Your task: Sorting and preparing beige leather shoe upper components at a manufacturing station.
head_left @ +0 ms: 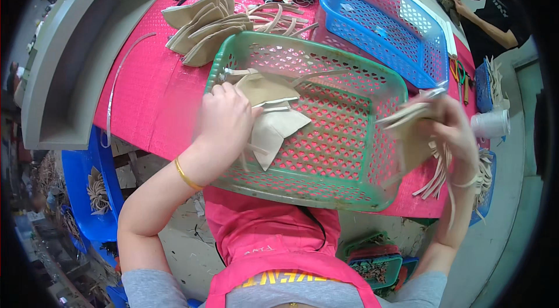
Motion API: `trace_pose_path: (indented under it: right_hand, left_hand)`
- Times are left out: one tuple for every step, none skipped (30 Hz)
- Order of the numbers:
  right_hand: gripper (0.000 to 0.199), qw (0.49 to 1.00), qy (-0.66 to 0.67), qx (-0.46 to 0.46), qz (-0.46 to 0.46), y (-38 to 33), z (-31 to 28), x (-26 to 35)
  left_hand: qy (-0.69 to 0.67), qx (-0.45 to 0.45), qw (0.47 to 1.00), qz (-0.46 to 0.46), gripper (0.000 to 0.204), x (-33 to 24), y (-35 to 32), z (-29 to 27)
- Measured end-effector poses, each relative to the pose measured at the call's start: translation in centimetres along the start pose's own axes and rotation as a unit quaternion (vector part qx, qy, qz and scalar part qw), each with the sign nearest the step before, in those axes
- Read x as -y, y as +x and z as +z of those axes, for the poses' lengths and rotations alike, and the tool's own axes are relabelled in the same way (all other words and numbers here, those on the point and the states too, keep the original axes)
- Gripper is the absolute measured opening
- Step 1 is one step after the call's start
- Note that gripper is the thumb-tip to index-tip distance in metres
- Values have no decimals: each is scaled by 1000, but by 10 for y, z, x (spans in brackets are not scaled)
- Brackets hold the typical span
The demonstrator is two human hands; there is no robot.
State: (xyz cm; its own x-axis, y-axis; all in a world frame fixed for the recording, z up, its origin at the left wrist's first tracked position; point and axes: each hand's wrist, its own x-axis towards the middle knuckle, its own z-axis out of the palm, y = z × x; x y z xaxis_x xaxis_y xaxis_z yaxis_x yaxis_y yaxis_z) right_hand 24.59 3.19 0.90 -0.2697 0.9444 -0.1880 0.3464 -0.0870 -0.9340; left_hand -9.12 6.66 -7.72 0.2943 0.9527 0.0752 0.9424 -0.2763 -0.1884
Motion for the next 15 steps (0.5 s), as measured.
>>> trace_pose_path:
  right_hand:
    - [28,997,-77,22,8,15,12,-8]
    - [31,990,-94,82,-63,34,34,-5]
    - [34,965,-160,121,-172,55,51,-5]
    - [35,953,-175,165,-182,75,67,3]
    - [35,930,-215,155,-253,96,80,-7]
    - [33,912,-265,181,-257,112,91,-2]
    - [32,911,-276,173,-252,119,95,-6]
    - [31,911,-289,163,-245,124,96,-9]
    - [31,910,-286,167,-251,122,95,-5]
    - [31,933,-236,160,-219,110,87,2]
    - [31,953,-187,152,-184,93,74,11]
    - [33,969,-180,153,-76,76,56,20]
    - [39,986,-96,109,-77,51,42,31]
    - [46,990,-123,20,-70,24,23,35]
    - [49,988,-136,-47,-60,-4,-4,26]
  left_hand:
    - [9,-14,1000,6,33,0,0,5]
    - [19,-27,999,11,38,0,0,6]
    - [-54,-23,998,5,45,-2,1,2]
    - [-48,-25,999,3,45,-4,-2,0]
    - [-99,-27,995,-4,47,-9,-4,2]
    - [-148,-29,988,-13,49,-10,-7,1]
    - [-221,-34,975,-5,46,-12,-9,1]
    - [-218,-36,975,-1,46,-11,-8,2]
    - [-270,-14,963,-23,43,-7,-9,7]
    - [-325,10,945,-44,40,-5,-10,11]
    - [-360,70,927,-75,38,-3,-9,7]
    - [-359,72,927,-84,38,3,-10,18]
    - [-464,38,884,-48,39,11,-11,32]
    - [-561,1,828,-9,40,15,-10,41]
    - [-594,37,801,-68,41,14,-4,33]
